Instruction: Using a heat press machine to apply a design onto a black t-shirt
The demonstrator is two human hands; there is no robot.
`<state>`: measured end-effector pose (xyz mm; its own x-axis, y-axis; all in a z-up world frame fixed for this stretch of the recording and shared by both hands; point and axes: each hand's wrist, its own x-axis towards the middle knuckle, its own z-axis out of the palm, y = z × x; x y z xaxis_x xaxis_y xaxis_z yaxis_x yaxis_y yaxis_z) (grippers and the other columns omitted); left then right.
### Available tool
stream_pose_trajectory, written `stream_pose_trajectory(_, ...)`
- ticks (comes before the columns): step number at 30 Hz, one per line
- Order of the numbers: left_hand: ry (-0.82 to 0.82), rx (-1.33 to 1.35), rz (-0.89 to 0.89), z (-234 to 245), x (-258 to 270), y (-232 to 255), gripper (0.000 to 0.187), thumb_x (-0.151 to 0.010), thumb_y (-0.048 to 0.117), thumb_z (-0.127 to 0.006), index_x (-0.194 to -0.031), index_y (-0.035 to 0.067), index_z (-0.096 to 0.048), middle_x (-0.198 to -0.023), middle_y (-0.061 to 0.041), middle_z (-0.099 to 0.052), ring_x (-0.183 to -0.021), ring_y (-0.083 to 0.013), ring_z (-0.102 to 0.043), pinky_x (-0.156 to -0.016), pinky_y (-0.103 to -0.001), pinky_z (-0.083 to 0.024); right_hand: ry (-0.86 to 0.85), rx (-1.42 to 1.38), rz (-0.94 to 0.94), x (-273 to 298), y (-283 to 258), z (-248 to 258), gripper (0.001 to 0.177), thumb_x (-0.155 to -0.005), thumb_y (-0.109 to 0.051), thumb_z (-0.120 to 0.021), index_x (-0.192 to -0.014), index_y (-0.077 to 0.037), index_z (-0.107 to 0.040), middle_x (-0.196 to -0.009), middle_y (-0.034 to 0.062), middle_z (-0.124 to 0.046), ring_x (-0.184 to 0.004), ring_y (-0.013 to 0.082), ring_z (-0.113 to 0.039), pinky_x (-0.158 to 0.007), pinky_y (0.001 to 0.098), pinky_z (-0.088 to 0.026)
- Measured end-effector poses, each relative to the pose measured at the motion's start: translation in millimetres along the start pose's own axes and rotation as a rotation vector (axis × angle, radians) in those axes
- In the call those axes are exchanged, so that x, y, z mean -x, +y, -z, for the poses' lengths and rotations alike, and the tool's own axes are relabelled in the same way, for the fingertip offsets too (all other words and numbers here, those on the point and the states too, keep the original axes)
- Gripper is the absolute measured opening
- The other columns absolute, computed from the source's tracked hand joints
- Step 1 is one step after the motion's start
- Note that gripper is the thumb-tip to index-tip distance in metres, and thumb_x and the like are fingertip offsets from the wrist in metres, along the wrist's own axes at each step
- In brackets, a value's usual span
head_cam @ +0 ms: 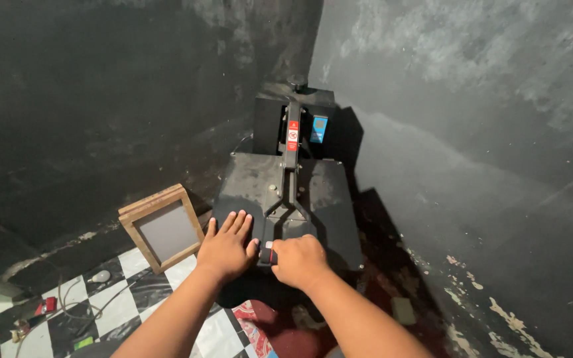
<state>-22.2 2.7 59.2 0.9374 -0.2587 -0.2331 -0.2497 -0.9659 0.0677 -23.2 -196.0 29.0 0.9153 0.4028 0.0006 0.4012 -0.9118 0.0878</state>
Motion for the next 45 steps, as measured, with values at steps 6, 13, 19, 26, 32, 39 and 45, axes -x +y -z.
stream_pose_trajectory(6, -0.022, -0.005, 0.018, 9, -7, -2, 0.071, -0.103, 0.055, -0.018, -0.165, 0.021, -0.019, -0.173, 0.003, -0.018, -0.160, -0.0183, -0.015, -0.127, -0.058, -0.012, 0.051, -0.010, -0.021, 1, 10, 73, 0.029, -0.073, -0.052, -0.066, -0.081, -0.024, -0.069, -0.072, 0.0034, -0.074, -0.077, 0.0311, -0.076, -0.070, 0.0439, -0.054)
stream_pose_trajectory(13, 0.000, -0.025, 0.037, 6, -8, -2, 0.071, -0.103, 0.056, -0.020, -0.166, 0.023, -0.019, -0.173, 0.006, -0.017, -0.160, -0.0173, -0.014, -0.121, -0.067, -0.020, 0.608, -0.290, 0.198, 19, 24, 99, 0.034, -0.085, -0.052, -0.062, -0.099, -0.022, -0.071, -0.095, 0.0033, -0.071, -0.100, 0.0250, -0.068, -0.095, 0.0416, -0.044)
stream_pose_trajectory(19, 0.124, 0.040, 0.030, -14, -11, -5, 0.070, -0.100, 0.055, -0.030, -0.161, 0.021, -0.028, -0.171, 0.006, -0.023, -0.158, -0.0174, -0.019, -0.114, -0.064, -0.031, 0.777, -0.452, -0.036, 80, 117, 1, 0.027, -0.096, -0.017, -0.059, -0.117, -0.010, -0.075, -0.119, 0.0062, -0.075, -0.114, 0.0286, -0.068, -0.110, 0.0429, -0.046)
stream_pose_trajectory(26, 0.266, 0.096, 0.015, -32, -21, -11, 0.067, -0.096, 0.054, -0.041, -0.154, 0.020, -0.040, -0.167, 0.006, -0.031, -0.154, -0.0180, -0.026, -0.112, -0.067, -0.033, 0.706, -0.518, -0.152, 98, 123, -68, 0.032, -0.098, -0.015, -0.057, -0.124, -0.006, -0.072, -0.136, 0.0107, -0.069, -0.134, 0.0338, -0.059, -0.105, 0.0382, -0.050)
stream_pose_trajectory(32, 0.688, 0.847, -0.353, -82, -15, -73, 0.032, -0.082, 0.002, -0.059, -0.108, 0.006, -0.078, -0.123, -0.007, -0.076, -0.130, -0.0261, -0.064, -0.106, -0.037, -0.051, 0.792, -0.778, 0.019, 98, 124, -79, 0.047, -0.086, 0.008, -0.061, -0.133, 0.007, -0.058, -0.146, 0.0158, -0.060, -0.124, 0.0261, -0.069, -0.086, 0.0272, -0.055)
stream_pose_trajectory(39, 0.870, 1.051, -0.309, -114, -10, -63, 0.030, -0.094, 0.005, -0.048, -0.106, 0.003, -0.075, -0.130, -0.009, -0.071, -0.143, -0.0328, -0.053, -0.118, -0.042, -0.041, 0.801, -0.803, -0.011, 98, 116, -72, 0.038, -0.097, 0.000, -0.048, -0.133, 0.004, -0.059, -0.141, 0.0152, -0.064, -0.123, 0.0273, -0.068, -0.104, 0.0341, -0.052)
stream_pose_trajectory(45, 0.875, 1.056, -0.404, -109, -5, -62, 0.037, -0.090, 0.006, -0.043, -0.112, 0.003, -0.073, -0.134, -0.012, -0.068, -0.145, -0.0343, -0.049, -0.122, -0.045, -0.035, 0.902, -0.759, -0.046, 93, 112, -76, 0.036, -0.105, -0.017, -0.043, -0.123, 0.005, -0.066, -0.136, 0.0173, -0.066, -0.119, 0.0322, -0.068, -0.104, 0.0371, -0.052)
